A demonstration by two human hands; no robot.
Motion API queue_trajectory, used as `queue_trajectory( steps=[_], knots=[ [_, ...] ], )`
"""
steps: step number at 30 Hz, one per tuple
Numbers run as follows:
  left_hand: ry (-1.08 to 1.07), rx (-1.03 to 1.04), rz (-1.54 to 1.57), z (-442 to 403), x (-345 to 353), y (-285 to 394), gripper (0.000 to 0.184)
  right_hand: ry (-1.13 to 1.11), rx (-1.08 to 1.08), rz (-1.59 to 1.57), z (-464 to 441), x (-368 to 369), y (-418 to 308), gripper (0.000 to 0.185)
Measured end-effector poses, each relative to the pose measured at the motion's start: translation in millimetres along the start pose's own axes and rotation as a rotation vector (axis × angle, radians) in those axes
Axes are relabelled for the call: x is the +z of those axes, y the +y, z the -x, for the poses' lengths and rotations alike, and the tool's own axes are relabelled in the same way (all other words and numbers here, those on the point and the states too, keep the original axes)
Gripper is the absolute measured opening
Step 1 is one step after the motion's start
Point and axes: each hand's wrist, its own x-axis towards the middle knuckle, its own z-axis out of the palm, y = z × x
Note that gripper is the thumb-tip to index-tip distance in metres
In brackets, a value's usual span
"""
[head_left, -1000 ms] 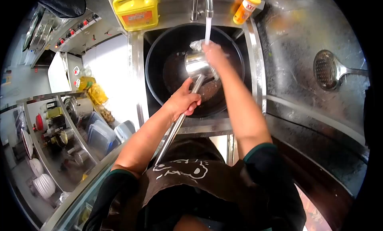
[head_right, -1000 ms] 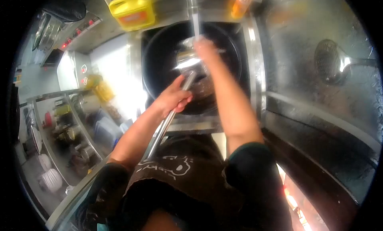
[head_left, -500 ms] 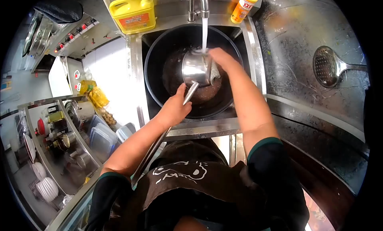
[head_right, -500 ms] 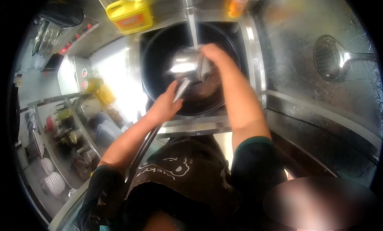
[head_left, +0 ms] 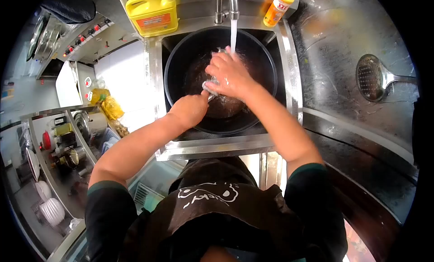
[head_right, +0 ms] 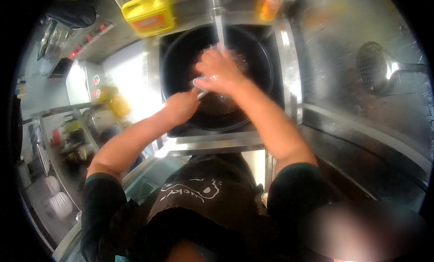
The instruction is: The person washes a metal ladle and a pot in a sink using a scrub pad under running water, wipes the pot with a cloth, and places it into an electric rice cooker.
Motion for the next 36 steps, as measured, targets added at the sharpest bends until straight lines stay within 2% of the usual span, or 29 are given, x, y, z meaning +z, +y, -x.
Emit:
queue_trajectory(
  steps=[2, 3, 5, 8, 9, 10, 15, 16, 18, 19, 20, 21, 22, 23, 24, 25, 26, 27, 29, 31, 33, 34, 35, 36],
  knots=[
    [0.017, 0.032, -0.045, -0.8, -16.0, 2.2, 0.025, -0.242, 0.077, -0.008, -18.6, -21.5, 5.6, 0.025],
    [0.015, 0.018, -0.036, 0.1, -21.3, 4.5, 0.024, -0.055, 0.021, -0.090, -21.2, -11.8, 21.3, 0.030],
    [0.002, 0.001, -0.015, 5.5, -31.0, 9.1, 0.024, -0.143, 0.299, -0.292, -31.3, -6.8, 45.8, 0.029],
    [0.028, 0.009, 0.060, 17.5, -38.6, 8.6, 0.025, -0.152, 0.589, -0.965, -20.7, 47.2, 123.2, 0.027],
    [0.055, 0.015, 0.135, 20.3, -37.7, 9.3, 0.027, -0.079, 0.783, -1.148, -10.3, 54.6, 140.1, 0.030],
    [0.090, 0.024, 0.206, 20.9, -36.6, 8.8, 0.028, 0.179, 0.906, -1.971, 31.4, 70.7, 139.4, 0.034],
    [0.182, 0.022, 0.550, 7.6, -10.8, 7.7, 0.036, 0.161, 0.399, -1.675, 8.8, 29.1, 42.1, 0.038],
    [0.233, -0.010, 0.631, -1.4, -5.4, 9.2, 0.044, 0.367, 0.635, -1.960, 15.7, 93.5, 65.9, 0.039],
    [0.064, -0.233, 0.928, -16.4, -11.9, 22.8, 0.049, 0.699, 0.887, -2.254, 13.3, 126.1, 65.5, 0.039],
    [-0.019, -0.343, 1.067, -24.4, -16.2, 26.2, 0.051, 0.812, 1.003, -2.159, 15.1, 129.0, 52.0, 0.039],
    [-0.035, -0.325, 1.206, -33.3, -11.1, 24.4, 0.054, 0.914, 1.119, -2.050, 8.0, 104.0, 22.9, 0.040],
    [-0.101, -0.380, 1.367, -41.4, -7.4, 17.4, 0.055, 0.986, 1.106, -2.109, 3.3, 80.7, 0.7, 0.042],
    [-0.171, -0.434, 1.529, -49.6, -4.5, 9.0, 0.056, 0.844, 1.251, -2.041, 3.9, 61.4, -12.8, 0.038],
    [-0.241, -0.484, 1.687, -55.5, -2.0, 2.3, 0.057, 0.693, 1.288, -1.877, 6.3, 68.9, -6.7, 0.037],
    [-0.217, -0.537, 1.634, -57.0, 0.3, -2.1, 0.051, 0.547, 1.313, -1.711, 8.1, 74.7, -1.3, 0.036],
    [0.044, -0.455, 1.377, -60.6, 10.1, -1.2, 0.046, 0.863, 1.179, -1.334, 2.3, 89.1, -10.7, 0.034],
    [0.288, -0.370, 1.107, -63.3, 25.9, -0.3, 0.043, 0.729, 1.016, -0.972, 3.4, 74.8, -17.5, 0.033],
    [0.317, -0.350, 1.076, -62.1, 32.6, -3.4, 0.039, 0.583, 0.843, -0.626, 3.9, 59.5, -27.0, 0.032],
    [0.375, -0.313, 1.012, -56.7, 35.2, -3.4, 0.038, 0.459, 0.710, -0.531, 0.4, 57.4, -30.8, 0.027],
    [0.181, -0.366, 1.383, -44.5, 21.7, -3.7, 0.036, 0.265, 0.661, -0.516, 8.4, 48.5, -23.4, 0.024],
    [0.014, -0.438, 1.544, -37.6, 10.0, -11.8, 0.032, 0.270, 0.614, -0.813, 24.9, 39.2, -16.1, 0.024],
    [-0.052, -0.478, 1.650, -34.5, 9.4, -20.4, 0.033, 0.218, 0.691, -0.767, 32.8, 38.1, -7.6, 0.022],
    [-0.124, -0.518, 1.754, -30.7, 9.0, -28.5, 0.033, 0.300, 0.851, -0.912, 38.1, 36.6, -2.1, 0.024],
    [-0.247, -0.489, 1.814, -26.5, 7.0, -34.5, 0.042, 0.382, 1.012, -1.054, 42.3, 35.1, 5.5, 0.025]
  ],
)
